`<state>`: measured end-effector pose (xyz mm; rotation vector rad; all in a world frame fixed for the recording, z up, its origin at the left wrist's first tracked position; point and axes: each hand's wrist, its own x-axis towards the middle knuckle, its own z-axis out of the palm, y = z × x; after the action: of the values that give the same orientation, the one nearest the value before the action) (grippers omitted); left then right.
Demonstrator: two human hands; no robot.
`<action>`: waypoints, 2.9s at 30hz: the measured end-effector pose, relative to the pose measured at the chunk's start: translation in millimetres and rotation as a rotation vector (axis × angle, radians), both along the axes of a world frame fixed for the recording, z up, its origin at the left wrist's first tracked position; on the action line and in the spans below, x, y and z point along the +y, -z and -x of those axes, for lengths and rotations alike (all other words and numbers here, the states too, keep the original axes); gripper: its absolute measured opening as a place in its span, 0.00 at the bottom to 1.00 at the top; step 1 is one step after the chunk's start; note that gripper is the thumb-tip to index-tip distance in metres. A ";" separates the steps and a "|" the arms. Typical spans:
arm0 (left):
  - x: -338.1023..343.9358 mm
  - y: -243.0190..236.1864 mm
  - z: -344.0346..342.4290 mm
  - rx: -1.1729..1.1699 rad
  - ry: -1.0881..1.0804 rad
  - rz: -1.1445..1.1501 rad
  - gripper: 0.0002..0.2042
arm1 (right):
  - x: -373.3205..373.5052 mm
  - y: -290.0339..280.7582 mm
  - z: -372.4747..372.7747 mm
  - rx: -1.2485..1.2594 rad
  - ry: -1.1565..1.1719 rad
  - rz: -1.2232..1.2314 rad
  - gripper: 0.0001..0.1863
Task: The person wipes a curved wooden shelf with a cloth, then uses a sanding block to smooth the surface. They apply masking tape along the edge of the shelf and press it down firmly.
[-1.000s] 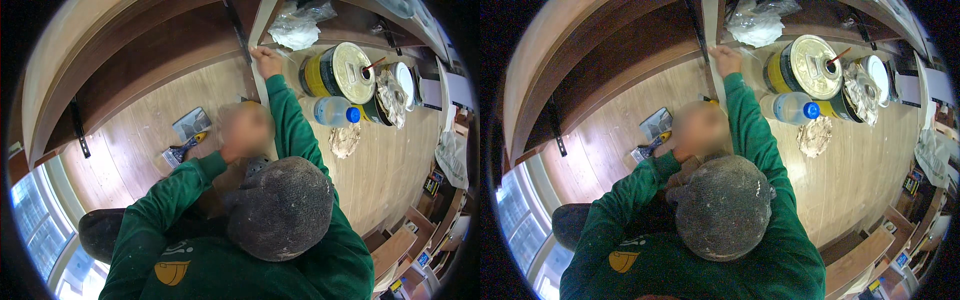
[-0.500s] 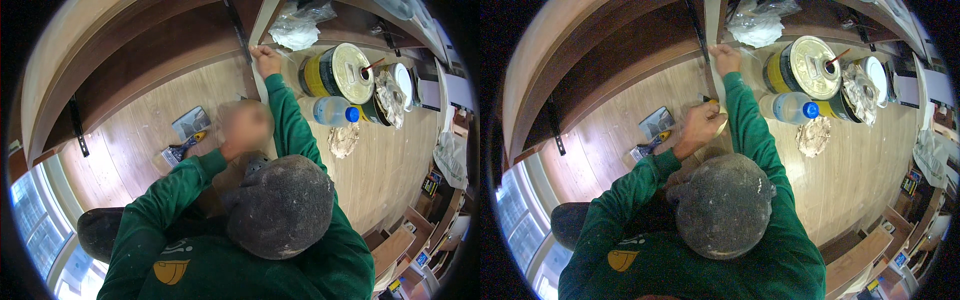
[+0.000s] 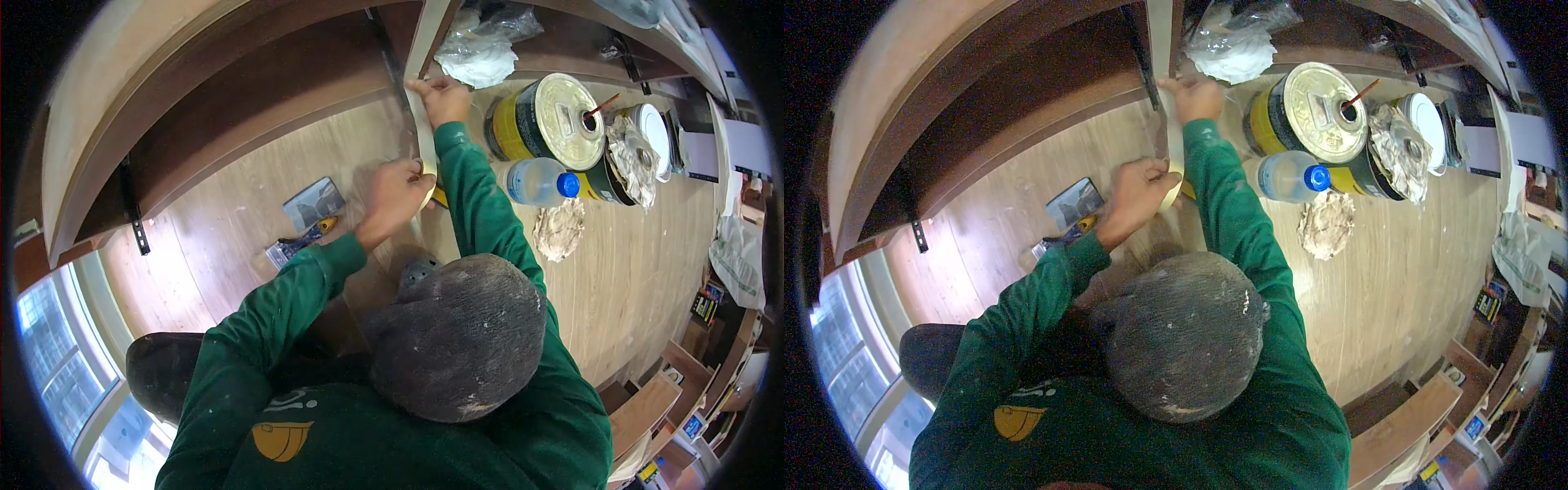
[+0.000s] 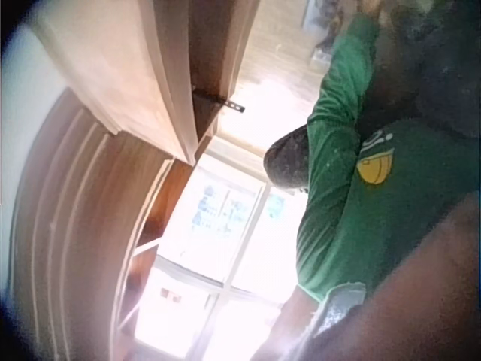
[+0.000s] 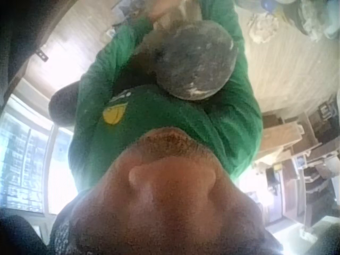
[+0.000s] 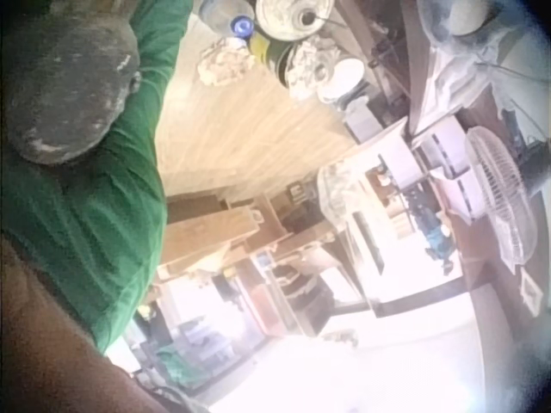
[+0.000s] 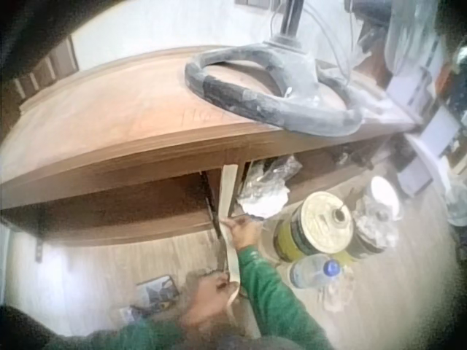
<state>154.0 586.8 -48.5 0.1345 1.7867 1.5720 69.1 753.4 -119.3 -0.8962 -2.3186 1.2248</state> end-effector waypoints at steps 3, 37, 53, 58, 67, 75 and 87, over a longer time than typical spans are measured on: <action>3.7 -11.0 3.7 -0.027 0.004 0.003 0.13 | 7.0 -0.3 9.2 0.199 0.055 0.135 0.27; -2.5 -28.8 12.5 -0.017 -0.045 0.049 0.15 | 45.8 -245.3 -102.4 -0.471 -0.955 -0.870 0.25; -3.2 -22.3 -2.0 -0.004 -0.086 -0.024 0.11 | 91.9 -115.5 -5.1 -0.448 -1.191 -0.981 0.24; -3.3 -30.8 2.2 0.049 -0.085 -0.010 0.11 | 95.7 -106.9 -0.8 -0.482 -1.178 -0.899 0.24; 0.7 -34.7 4.1 0.083 -0.119 -0.089 0.12 | 98.1 -104.8 -0.3 -0.492 -1.183 -0.881 0.24; 1.4 -22.0 4.2 0.347 -0.112 0.052 0.18 | 93.4 -105.7 -0.2 -0.517 -1.172 -0.885 0.25; 10.6 -57.4 1.5 0.705 0.035 0.206 0.12 | 94.2 -90.3 9.0 -0.424 -1.255 -0.811 0.25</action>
<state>152.5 597.4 8.9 0.6864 2.4477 1.3937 60.1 847.7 -29.0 0.7808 -3.3596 0.1835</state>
